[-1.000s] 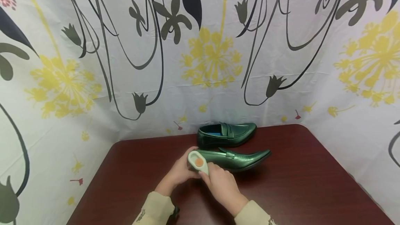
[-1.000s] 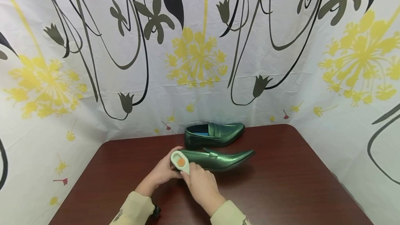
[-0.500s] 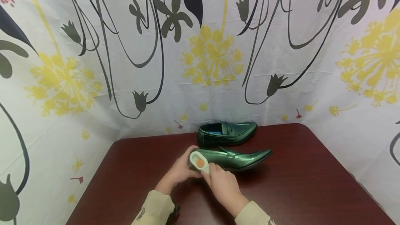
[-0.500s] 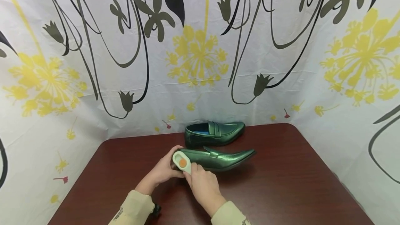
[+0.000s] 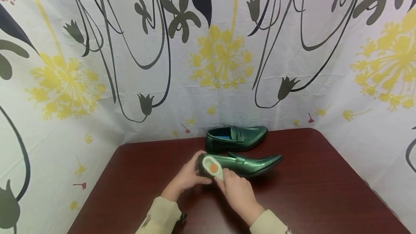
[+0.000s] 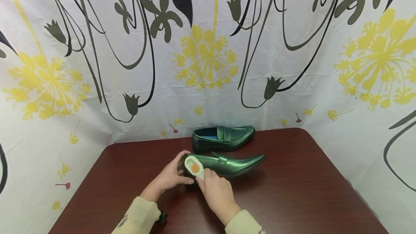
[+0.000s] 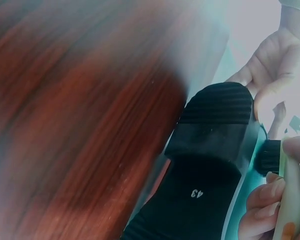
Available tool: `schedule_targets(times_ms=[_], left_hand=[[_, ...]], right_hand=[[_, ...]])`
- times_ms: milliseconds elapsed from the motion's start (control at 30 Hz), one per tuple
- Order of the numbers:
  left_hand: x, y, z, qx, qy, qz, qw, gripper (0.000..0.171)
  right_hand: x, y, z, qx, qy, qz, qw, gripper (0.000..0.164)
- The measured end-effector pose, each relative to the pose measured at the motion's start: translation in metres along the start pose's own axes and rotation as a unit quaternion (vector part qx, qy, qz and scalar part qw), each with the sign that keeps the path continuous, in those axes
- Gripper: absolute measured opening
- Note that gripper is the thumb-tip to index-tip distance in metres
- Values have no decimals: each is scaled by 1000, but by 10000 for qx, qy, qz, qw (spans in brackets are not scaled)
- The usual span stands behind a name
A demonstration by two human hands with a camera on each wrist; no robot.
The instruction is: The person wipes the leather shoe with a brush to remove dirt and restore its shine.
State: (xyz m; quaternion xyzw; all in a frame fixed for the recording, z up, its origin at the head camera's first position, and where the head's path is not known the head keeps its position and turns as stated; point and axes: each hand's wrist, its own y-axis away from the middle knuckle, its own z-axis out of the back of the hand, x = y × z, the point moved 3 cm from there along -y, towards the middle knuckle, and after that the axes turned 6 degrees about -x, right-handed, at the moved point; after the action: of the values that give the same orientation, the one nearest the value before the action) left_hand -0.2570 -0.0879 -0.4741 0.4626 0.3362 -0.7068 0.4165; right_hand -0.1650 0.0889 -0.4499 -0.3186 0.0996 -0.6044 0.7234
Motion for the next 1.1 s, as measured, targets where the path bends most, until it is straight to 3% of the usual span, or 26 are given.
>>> schedule_targets(times_ms=[900, 1100], left_hand=[[-5, 2, 2, -21, 25, 315, 9995, 95], [-4, 2, 1, 24, 19, 350, 9994, 94]], right_hand=[[-29, 11, 19, -369, -123, -348, 9986, 31], [-35, 12, 21, -296, -148, -453, 9984, 31]])
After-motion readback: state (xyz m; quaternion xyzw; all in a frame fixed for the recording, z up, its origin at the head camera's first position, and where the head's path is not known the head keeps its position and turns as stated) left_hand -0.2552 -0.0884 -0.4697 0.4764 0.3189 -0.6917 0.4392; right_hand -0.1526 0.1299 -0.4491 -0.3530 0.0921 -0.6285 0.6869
